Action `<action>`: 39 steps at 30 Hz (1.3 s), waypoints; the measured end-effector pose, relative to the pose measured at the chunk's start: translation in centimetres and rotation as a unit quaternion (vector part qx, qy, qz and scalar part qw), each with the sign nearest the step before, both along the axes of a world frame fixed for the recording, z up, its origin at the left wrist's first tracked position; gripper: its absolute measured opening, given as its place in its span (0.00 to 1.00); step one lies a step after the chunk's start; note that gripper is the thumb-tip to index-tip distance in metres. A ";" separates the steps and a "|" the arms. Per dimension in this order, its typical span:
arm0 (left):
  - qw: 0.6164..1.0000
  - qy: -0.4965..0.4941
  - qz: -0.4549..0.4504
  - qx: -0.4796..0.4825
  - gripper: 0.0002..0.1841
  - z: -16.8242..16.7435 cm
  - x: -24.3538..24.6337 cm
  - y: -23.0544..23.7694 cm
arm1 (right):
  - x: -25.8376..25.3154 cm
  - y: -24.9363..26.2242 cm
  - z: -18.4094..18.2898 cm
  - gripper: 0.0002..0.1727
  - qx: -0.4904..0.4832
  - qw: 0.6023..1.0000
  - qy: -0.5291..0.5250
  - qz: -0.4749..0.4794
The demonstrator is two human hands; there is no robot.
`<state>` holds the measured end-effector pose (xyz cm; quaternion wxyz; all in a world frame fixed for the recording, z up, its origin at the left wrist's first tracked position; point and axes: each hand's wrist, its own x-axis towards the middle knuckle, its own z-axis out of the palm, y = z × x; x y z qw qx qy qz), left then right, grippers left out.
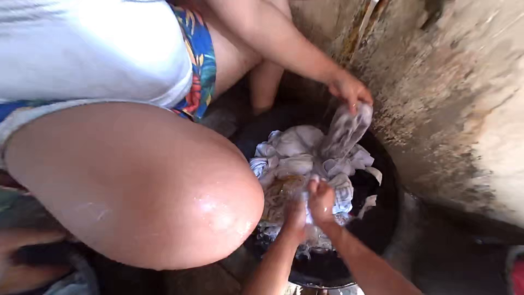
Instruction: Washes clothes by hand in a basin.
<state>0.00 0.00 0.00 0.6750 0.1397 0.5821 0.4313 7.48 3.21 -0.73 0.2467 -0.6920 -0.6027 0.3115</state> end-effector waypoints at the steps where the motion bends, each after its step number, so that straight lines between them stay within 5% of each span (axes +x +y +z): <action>1: 0.996 0.087 -0.010 0.003 0.21 0.3 -0.4 0.6 | 2.1 1.4 -0.5 0.25 -0.030 0.998 -0.042 -0.017; 3: 0.961 0.269 -0.069 0.014 0.22 0.5 -2.2 1.6 | 5.7 2.5 -2.5 0.22 -0.060 0.991 -0.115 -0.036; 6: 0.838 0.458 -0.298 -0.009 0.26 -2.5 -3.5 1.6 | 6.5 -0.4 -6.7 0.26 -0.056 0.975 -0.209 0.050; 9: 0.742 0.498 -0.449 0.021 0.33 -5.5 -1.6 -0.3 | 5.5 -3.7 -9.0 0.34 -0.076 0.961 -0.195 0.181; 12: 0.696 0.442 -0.565 0.016 0.33 -6.2 -1.9 0.2 | 7.9 -2.1 -8.9 0.32 -0.185 0.916 -0.180 0.308; 16: 0.698 0.434 -0.569 0.005 0.28 -2.4 -1.8 1.6 | 8.1 2.0 -8.5 0.30 -0.370 0.868 -0.197 0.267; 18: 0.715 0.437 -0.545 0.046 0.26 0.5 -0.5 0.8 | 6.8 1.5 -5.9 0.28 -0.348 0.879 -0.223 0.238; 20: 0.774 0.414 -0.469 0.099 0.32 1.1 0.0 0.3 | 4.7 1.0 -0.9 0.20 -0.226 0.923 -0.238 0.203; 23: 0.875 0.338 -0.281 0.205 0.41 0.5 -0.1 -1.1 | 2.4 0.6 7.9 0.23 -0.146 0.979 -0.074 0.118; 27: 0.872 0.317 -0.257 0.269 0.35 0.5 0.1 -3.3 | 1.6 -2.0 21.1 0.24 -0.062 0.982 0.151 0.093; 30: 0.849 0.366 -0.287 0.250 0.26 4.0 0.2 -3.2 | 1.1 -5.8 28.0 0.21 -0.026 0.969 0.214 0.119; 32: 0.794 0.434 -0.370 0.209 0.23 7.7 0.4 -2.3 | 0.5 -5.4 28.6 0.20 0.000 0.978 0.144 0.148; 35: 0.714 0.525 -0.433 0.163 0.28 13.4 0.6 -0.9 | 1.8 -1.0 26.0 0.23 0.048 0.961 -0.111 0.248; 37: 0.733 0.535 -0.382 0.172 0.30 16.8 -0.1 -0.2 | 3.7 -0.9 23.3 0.31 0.044 0.972 -0.157 0.167; 39: 0.792 0.492 -0.309 0.186 0.32 20.0 -0.9 0.4 | 4.8 -2.9 18.4 0.33 0.040 0.994 -0.093 0.033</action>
